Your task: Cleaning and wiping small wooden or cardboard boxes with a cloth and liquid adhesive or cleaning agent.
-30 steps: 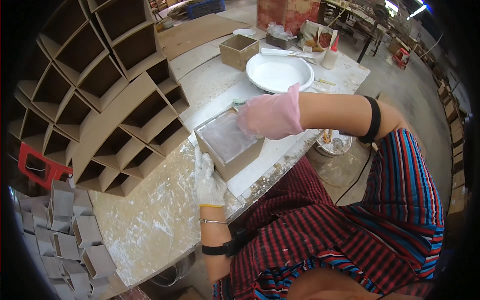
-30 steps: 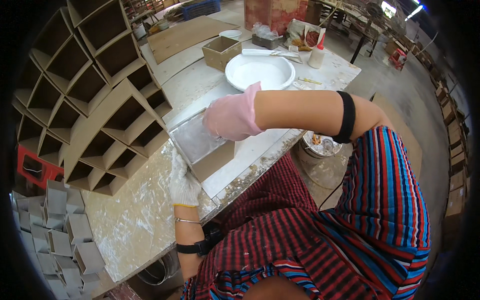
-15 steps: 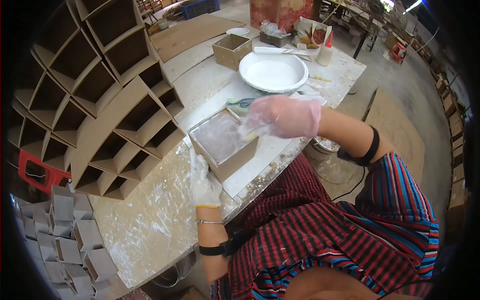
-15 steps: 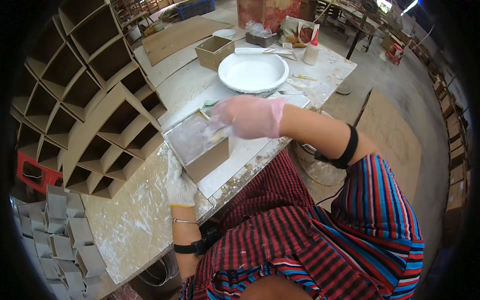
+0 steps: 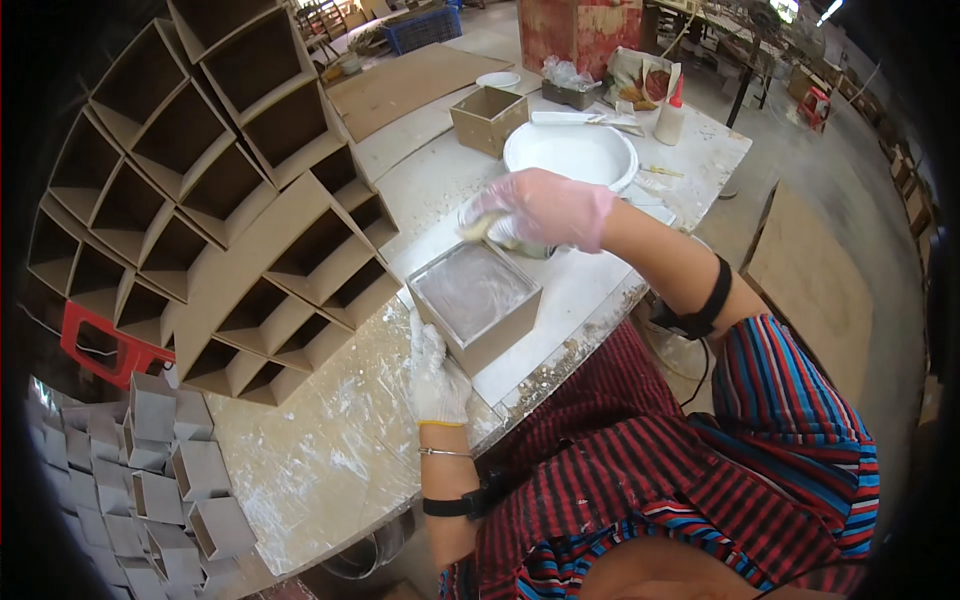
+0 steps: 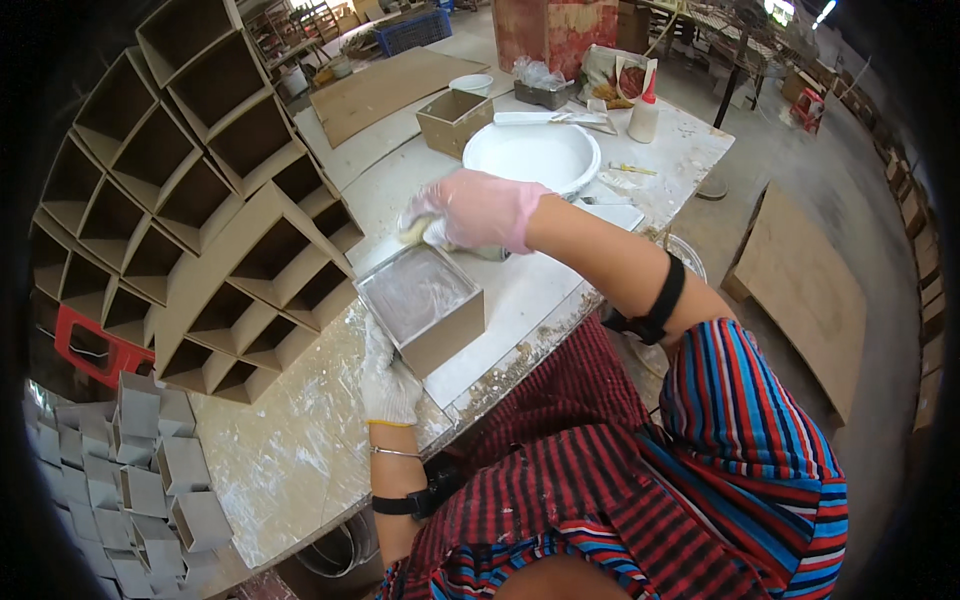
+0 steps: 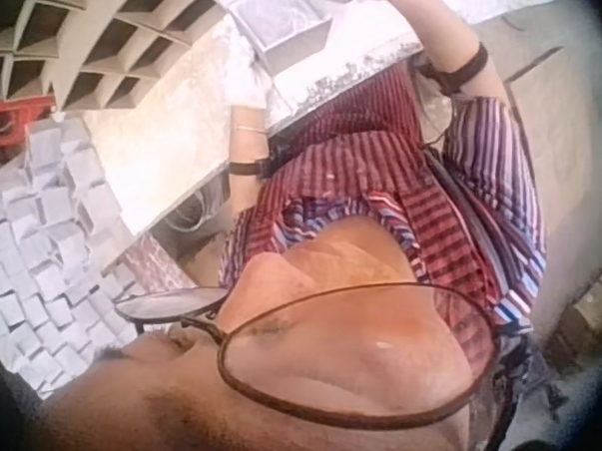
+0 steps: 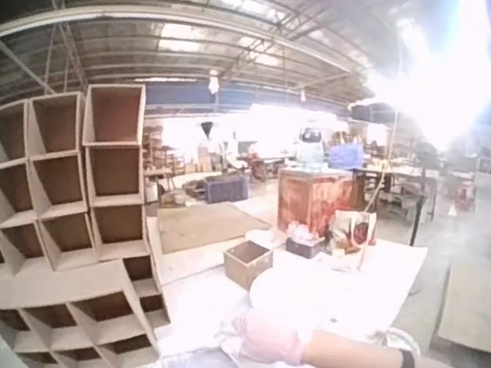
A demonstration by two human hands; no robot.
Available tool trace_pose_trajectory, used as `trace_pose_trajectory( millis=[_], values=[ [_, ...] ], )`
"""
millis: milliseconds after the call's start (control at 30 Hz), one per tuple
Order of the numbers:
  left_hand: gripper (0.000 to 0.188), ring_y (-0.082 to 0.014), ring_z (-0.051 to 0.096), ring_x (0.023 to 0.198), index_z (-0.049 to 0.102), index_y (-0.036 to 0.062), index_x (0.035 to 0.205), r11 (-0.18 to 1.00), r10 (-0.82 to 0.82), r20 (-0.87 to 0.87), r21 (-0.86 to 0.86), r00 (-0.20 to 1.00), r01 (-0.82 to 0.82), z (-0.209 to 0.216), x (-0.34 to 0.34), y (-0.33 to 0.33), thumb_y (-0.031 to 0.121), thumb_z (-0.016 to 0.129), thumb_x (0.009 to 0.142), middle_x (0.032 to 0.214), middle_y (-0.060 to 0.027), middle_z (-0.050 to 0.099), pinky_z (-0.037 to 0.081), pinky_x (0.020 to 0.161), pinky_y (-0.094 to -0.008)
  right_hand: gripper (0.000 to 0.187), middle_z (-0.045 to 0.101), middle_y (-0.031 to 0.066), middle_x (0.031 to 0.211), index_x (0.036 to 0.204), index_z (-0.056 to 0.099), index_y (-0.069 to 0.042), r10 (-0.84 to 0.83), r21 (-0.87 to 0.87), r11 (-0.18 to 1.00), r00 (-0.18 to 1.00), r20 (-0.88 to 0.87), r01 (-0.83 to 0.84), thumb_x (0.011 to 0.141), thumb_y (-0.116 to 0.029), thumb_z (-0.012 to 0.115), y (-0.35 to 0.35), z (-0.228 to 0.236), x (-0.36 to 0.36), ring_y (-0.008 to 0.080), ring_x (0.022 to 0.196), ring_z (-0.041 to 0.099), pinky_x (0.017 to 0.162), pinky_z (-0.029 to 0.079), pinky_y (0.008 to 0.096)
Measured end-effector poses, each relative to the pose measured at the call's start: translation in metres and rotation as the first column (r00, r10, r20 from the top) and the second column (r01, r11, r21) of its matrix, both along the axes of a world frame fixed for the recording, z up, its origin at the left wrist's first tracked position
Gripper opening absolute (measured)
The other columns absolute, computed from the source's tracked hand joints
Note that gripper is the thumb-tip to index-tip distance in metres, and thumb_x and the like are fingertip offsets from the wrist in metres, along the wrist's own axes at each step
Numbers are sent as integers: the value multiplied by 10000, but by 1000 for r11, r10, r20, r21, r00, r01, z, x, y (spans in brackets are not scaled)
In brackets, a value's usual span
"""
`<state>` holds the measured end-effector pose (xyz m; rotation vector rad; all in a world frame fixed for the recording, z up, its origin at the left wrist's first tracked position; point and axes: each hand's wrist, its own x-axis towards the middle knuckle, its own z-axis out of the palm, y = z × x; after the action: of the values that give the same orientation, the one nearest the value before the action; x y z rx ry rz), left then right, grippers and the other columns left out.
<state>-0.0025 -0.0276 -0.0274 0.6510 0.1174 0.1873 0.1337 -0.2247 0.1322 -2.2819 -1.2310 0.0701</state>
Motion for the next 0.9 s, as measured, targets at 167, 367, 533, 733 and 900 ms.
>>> trace_pose_trajectory(
  millis=[167, 367, 533, 733, 900],
  values=[
    [559, -243, 442, 1250, 246, 96, 1460, 996, -1, -31, -89, 1000, -2, 14, -3, -4, 66, 478, 952, 1394, -96, 424, 398, 1041, -418, 312, 667, 156, 994, 1105, 654, -139, -120, -29, 992, 989, 91, 123, 796, -98, 642, 23, -17, 25, 334, 941, 627, 832, 486, 377],
    [499, -237, 449, 1253, 360, 95, 1406, 999, -32, 11, 28, 999, 31, 10, -1, -1, 268, 499, 959, 1392, -56, 447, 411, 1033, -390, 297, 638, 169, 991, 1026, 640, -41, -16, -257, 965, 991, 135, 51, 741, 5, 570, 22, -5, 7, 350, 930, 618, 816, 494, 395],
    [513, -232, 440, 1264, 325, 93, 1425, 996, -33, 42, 90, 999, 29, 23, -6, -8, 266, 481, 967, 1413, -62, 422, 391, 1048, -391, 208, 642, 197, 942, 938, 612, 39, 0, -416, 898, 948, 318, 140, 750, -24, 552, 34, -5, -1, 361, 887, 629, 777, 505, 411],
    [530, -228, 451, 1242, 281, 83, 1441, 1000, -4, -13, 27, 1000, 5, 20, -5, -10, 166, 492, 962, 1397, -83, 424, 404, 1035, -389, 208, 639, 229, 891, 895, 595, 99, 74, -520, 844, 930, 361, 135, 741, -36, 556, 51, -22, -2, 366, 862, 638, 727, 521, 401],
    [551, -214, 466, 1213, 261, 78, 1451, 999, 3, 11, -48, 1000, -3, 9, -2, -1, 126, 506, 960, 1387, -79, 429, 407, 1023, -351, 218, 643, 232, 844, 889, 600, 100, 95, -481, 869, 912, 399, 120, 722, -39, 581, 52, -7, -2, 360, 825, 655, 711, 527, 397]
  ],
)
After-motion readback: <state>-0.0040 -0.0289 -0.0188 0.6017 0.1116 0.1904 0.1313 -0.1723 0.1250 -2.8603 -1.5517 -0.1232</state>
